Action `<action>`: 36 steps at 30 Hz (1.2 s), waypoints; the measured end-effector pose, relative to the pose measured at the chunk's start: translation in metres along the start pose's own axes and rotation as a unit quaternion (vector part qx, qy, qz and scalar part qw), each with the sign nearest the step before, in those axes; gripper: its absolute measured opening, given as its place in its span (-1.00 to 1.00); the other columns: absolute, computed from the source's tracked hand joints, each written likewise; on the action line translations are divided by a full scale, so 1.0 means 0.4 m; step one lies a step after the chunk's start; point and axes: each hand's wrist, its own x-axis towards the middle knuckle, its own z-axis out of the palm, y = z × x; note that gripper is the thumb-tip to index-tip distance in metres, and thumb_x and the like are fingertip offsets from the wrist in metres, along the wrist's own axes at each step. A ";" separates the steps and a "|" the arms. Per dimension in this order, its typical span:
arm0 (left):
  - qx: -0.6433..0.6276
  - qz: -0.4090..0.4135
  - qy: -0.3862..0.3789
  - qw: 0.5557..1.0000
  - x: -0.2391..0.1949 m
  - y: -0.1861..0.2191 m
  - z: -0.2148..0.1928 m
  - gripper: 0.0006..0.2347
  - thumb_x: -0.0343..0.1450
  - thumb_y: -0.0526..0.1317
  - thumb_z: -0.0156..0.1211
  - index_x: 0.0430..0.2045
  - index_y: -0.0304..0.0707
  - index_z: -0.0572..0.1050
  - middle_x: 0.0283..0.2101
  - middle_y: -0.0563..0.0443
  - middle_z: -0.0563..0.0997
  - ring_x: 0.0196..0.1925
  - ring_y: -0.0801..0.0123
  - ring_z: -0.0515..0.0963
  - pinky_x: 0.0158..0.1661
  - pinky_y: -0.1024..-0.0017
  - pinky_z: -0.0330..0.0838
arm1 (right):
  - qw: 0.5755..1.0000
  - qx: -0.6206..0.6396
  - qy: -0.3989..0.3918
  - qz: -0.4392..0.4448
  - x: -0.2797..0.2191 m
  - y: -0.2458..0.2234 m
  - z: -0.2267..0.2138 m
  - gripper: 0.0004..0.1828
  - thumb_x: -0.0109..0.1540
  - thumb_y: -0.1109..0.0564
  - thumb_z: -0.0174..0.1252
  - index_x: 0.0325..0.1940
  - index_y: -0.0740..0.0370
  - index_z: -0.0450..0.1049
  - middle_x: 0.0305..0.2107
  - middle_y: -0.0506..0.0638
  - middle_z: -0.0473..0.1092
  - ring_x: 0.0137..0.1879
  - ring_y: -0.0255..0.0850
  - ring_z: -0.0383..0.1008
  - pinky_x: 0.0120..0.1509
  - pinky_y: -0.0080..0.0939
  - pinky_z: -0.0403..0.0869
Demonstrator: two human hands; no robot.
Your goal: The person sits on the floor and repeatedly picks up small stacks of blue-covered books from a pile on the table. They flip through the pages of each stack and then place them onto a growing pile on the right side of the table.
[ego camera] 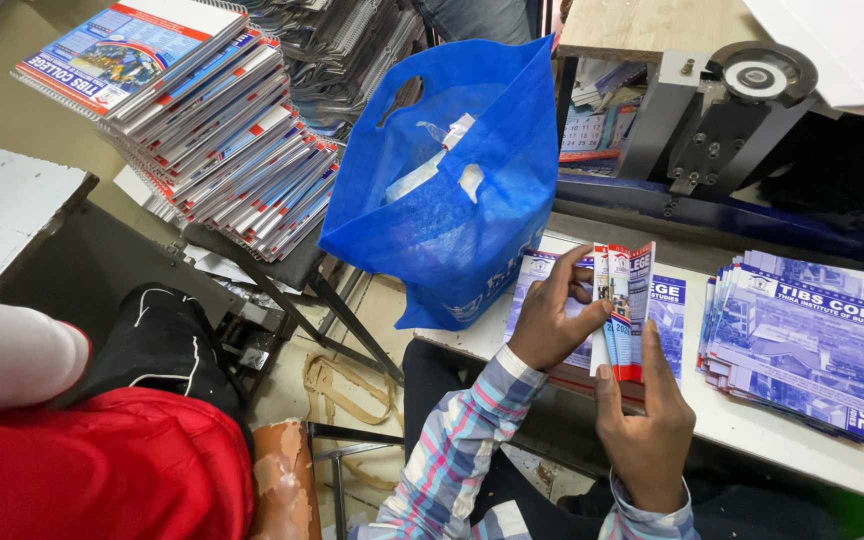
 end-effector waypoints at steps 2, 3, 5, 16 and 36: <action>-0.005 -0.017 0.009 1.000 -0.006 0.019 -0.005 -0.28 0.38 0.06 0.17 0.50 -0.03 0.10 0.14 -0.26 0.59 -0.06 0.11 0.64 -0.07 0.19 0.57 | 1.000 0.001 -0.004 0.014 0.001 -0.005 0.000 -0.19 0.33 0.11 0.26 0.61 0.47 0.20 0.41 0.47 0.34 0.49 0.30 0.40 0.45 0.17 0.48; -0.009 -0.033 0.018 0.999 -0.009 0.028 -0.009 -0.19 0.36 0.03 0.19 0.59 0.11 -0.01 0.22 -0.28 0.50 -0.06 0.12 0.58 -0.04 0.17 0.51 | 1.000 0.002 -0.007 0.027 0.002 -0.007 0.001 -0.15 0.31 0.10 0.28 0.62 0.49 0.18 0.43 0.48 0.31 0.50 0.31 0.38 0.42 0.17 0.50; 0.007 0.017 0.007 1.000 -0.008 -0.014 0.000 -0.36 0.45 -0.09 0.11 0.52 0.12 0.15 0.21 -0.23 0.51 0.02 0.15 0.59 -0.08 0.24 0.55 | 1.000 0.010 -0.008 0.028 0.003 -0.013 0.000 -0.13 0.31 0.08 0.28 0.62 0.49 0.16 0.44 0.48 0.30 0.51 0.31 0.37 0.43 0.17 0.49; -0.012 0.104 0.033 0.994 -0.007 -0.016 0.002 -0.75 0.47 0.01 0.29 -0.25 -0.17 0.57 -0.20 0.02 0.68 -0.14 0.28 0.67 -0.14 0.32 0.50 | 0.998 0.038 -0.014 -0.052 0.006 -0.034 0.002 -0.25 0.34 0.04 0.26 0.56 0.41 0.27 0.47 0.41 0.29 0.58 0.27 0.33 0.59 0.18 0.41; -0.009 0.086 0.022 0.996 -0.002 -0.030 0.008 -0.88 0.45 -0.15 0.21 -0.31 -0.16 0.52 -0.27 0.08 0.62 -0.25 0.33 0.57 -0.19 0.31 0.43 | 0.985 0.126 -0.002 0.116 0.007 -0.031 -0.013 -0.12 0.33 0.00 0.17 0.63 0.48 0.07 0.46 0.47 0.23 0.51 0.26 0.33 0.50 0.15 0.38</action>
